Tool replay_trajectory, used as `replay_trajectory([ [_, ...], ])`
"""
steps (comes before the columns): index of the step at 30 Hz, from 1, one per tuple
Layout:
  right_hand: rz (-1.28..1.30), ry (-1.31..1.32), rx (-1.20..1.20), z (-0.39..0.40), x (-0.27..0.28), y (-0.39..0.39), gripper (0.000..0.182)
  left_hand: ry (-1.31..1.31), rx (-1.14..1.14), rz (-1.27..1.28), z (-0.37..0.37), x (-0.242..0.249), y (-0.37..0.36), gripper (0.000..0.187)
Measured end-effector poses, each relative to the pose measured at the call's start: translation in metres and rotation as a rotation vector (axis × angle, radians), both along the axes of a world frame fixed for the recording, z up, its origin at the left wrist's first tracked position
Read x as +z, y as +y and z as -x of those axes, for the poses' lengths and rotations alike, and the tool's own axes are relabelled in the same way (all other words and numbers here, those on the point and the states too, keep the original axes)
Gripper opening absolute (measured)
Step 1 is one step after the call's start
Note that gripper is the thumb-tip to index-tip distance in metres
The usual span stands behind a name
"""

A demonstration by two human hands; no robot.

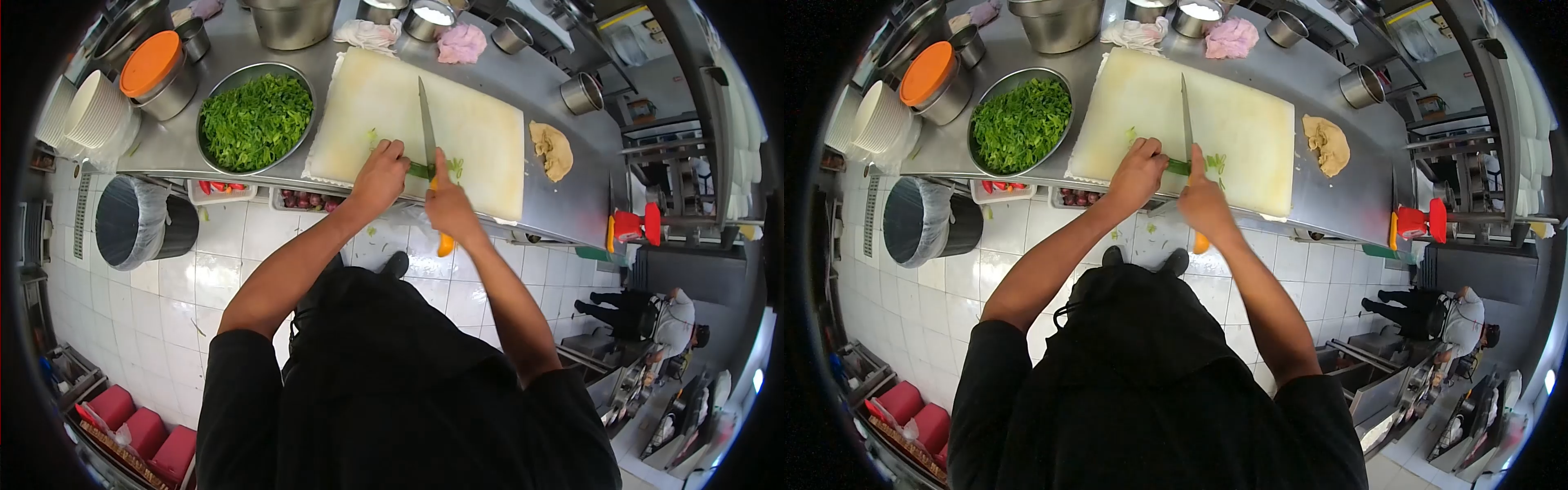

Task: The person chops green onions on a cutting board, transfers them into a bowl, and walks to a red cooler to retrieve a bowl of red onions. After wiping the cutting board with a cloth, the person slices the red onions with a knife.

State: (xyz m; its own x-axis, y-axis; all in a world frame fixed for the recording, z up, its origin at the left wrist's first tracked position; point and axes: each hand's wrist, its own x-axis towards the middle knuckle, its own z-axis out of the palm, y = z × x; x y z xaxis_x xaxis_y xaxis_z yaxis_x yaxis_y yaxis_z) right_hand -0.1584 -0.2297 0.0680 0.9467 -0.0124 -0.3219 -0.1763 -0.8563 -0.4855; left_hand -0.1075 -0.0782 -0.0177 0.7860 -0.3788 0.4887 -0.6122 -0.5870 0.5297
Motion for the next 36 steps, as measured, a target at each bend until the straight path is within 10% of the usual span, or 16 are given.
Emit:
replay_trajectory([
  [36, -0.085, 0.025, -0.015, -0.016, -0.013, 0.008, 0.083, -0.002, 0.064, -0.055, 0.002, 0.014, 0.008, 0.013],
])
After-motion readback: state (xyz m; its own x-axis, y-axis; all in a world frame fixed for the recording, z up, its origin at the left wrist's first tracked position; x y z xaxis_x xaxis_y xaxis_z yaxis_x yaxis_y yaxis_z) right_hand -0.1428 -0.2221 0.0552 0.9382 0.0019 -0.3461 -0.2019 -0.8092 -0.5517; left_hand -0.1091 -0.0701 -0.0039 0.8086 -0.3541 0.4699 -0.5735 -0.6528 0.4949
